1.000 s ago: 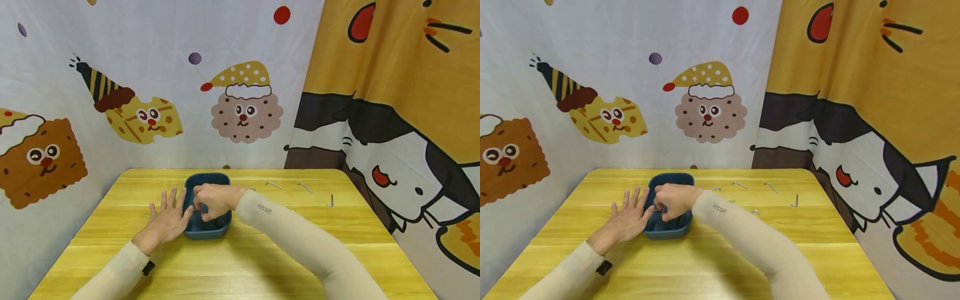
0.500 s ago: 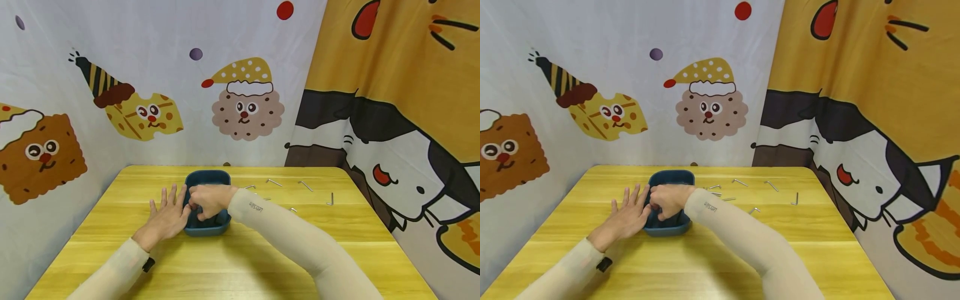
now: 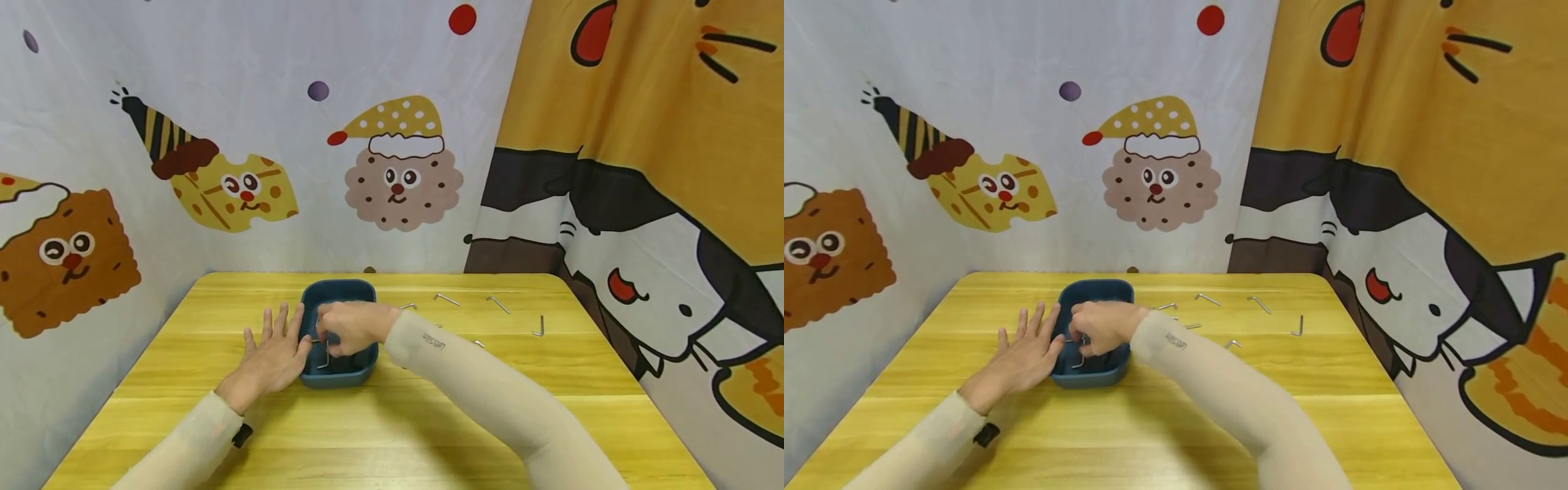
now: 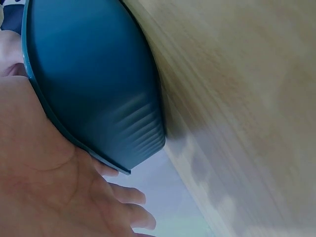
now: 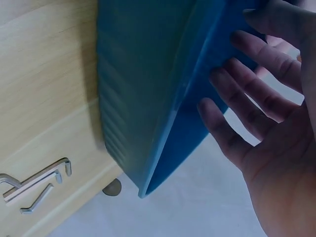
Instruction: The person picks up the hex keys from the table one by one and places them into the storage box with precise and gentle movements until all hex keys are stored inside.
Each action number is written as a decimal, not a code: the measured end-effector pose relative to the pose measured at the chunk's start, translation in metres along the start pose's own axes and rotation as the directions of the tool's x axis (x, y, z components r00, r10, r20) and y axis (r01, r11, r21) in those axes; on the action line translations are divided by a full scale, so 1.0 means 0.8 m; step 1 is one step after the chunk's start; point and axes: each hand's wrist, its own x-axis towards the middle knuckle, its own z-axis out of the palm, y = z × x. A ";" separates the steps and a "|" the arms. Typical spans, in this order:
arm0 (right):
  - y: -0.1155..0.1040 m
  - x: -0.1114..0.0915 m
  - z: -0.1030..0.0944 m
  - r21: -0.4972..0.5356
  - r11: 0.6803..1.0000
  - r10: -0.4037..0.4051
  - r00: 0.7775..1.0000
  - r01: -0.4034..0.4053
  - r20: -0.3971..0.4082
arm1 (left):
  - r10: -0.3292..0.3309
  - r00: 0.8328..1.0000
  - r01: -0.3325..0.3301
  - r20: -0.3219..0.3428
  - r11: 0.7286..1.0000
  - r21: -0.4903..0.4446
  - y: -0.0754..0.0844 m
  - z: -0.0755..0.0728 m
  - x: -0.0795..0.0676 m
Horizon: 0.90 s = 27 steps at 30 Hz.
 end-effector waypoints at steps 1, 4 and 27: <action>0.001 -0.003 0.000 0.009 1.000 0.000 1.000 0.000 -0.009 | -0.002 1.000 0.002 -0.001 1.000 0.001 0.000 0.000 0.000; 0.004 -0.014 -0.001 0.041 0.999 0.003 0.999 -0.001 -0.041 | -0.010 1.000 0.010 0.000 1.000 0.007 0.001 0.001 -0.001; 0.052 -0.136 0.036 0.164 0.984 0.122 0.918 -0.063 -0.378 | -0.018 1.000 0.018 -0.016 1.000 0.010 0.003 0.004 0.001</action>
